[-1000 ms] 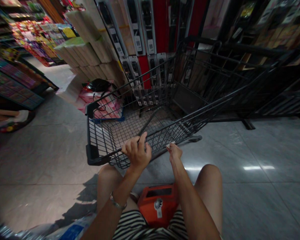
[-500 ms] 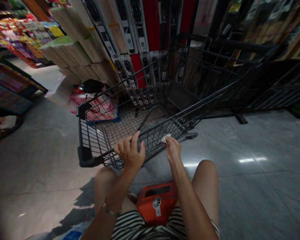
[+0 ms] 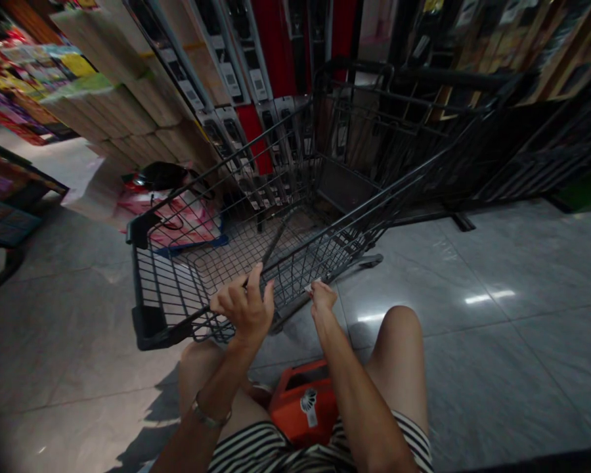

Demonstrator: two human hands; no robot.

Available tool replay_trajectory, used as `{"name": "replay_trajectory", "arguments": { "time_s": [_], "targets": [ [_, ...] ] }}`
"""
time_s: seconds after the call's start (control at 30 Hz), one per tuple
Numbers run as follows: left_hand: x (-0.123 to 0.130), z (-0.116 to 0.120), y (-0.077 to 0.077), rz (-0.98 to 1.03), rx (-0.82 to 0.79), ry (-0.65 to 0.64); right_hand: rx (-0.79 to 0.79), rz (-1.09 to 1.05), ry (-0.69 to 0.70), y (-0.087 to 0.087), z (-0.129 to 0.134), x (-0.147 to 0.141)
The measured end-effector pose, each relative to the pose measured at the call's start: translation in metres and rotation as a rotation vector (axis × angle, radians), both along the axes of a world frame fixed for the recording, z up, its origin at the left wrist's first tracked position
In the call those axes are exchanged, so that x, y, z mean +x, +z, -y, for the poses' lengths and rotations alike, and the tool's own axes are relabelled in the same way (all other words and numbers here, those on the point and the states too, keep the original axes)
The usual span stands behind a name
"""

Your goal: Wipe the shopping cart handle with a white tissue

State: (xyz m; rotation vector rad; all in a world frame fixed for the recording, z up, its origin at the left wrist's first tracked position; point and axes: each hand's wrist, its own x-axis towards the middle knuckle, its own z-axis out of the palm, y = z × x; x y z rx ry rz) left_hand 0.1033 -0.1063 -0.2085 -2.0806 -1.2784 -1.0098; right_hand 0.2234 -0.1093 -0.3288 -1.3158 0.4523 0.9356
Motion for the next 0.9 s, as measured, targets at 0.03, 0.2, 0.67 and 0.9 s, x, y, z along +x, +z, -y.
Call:
{"name": "replay_trajectory", "arguments": {
  "time_s": [0.03, 0.2, 0.67, 0.9],
  "targets": [
    [0.001, 0.0, 0.0, 0.007, -0.011, 0.0, 0.003, -0.005, -0.002, 0.002, -0.001, -0.001],
    [0.002, 0.0, 0.002, 0.01, -0.004, 0.011, 0.071, -0.014, 0.008, 0.018, 0.002, -0.006],
    [-0.048, 0.034, -0.028, -0.121, 0.001, -0.167, 0.295, 0.218, 0.083, 0.067, 0.014, -0.02],
    [-0.07, 0.034, -0.061, -0.09, -0.217, -0.244, 0.207, 0.429, 0.149, 0.054, 0.018, -0.05]
  ]
}}
